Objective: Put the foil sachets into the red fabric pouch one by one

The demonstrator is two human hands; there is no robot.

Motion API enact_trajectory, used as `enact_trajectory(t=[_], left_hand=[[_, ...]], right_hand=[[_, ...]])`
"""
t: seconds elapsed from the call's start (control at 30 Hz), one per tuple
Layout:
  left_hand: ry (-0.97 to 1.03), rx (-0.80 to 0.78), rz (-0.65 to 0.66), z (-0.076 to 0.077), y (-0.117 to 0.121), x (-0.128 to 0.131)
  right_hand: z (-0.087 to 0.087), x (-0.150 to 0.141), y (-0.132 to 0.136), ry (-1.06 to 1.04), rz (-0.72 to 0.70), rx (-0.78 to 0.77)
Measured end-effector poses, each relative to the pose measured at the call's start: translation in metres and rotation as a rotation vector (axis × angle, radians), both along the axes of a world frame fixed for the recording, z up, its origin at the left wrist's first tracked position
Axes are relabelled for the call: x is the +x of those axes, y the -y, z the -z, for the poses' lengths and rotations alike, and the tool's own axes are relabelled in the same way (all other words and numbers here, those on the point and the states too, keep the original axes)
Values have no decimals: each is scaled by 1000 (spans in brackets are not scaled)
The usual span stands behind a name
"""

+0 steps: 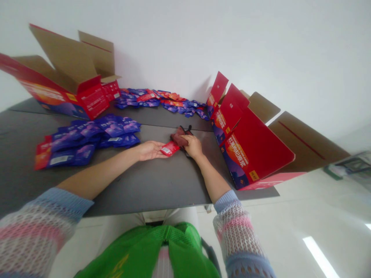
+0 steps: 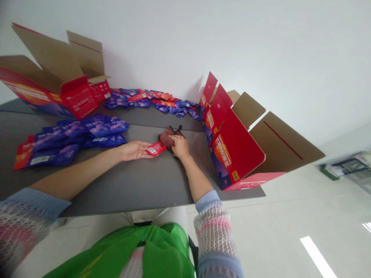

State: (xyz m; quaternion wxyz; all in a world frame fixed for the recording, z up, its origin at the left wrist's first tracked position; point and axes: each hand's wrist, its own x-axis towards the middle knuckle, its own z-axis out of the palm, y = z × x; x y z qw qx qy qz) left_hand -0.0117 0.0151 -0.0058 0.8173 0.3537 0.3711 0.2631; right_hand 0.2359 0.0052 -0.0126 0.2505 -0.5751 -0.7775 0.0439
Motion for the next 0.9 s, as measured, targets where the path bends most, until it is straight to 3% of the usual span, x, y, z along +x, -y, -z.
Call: enact_trajectory(t=[0.23, 0.37, 0.57, 0.77, 0.9], left_hand=[[-6, 21, 34, 0, -2, -3], [-18, 7, -12, 0, -2, -1], [-27, -19, -2, -4, -1, -2], [-12, -21, 50, -8, -1, -4], [-5, -11, 66, -9, 0, -5]], right_hand=[[-24, -20, 28, -140, -90, 150], [-24, -45, 43, 13, -186, 12], [-15, -61, 40, 92, 101, -73], [-17, -28, 27, 74, 356, -145], [-18, -9, 23, -92, 377, -84]])
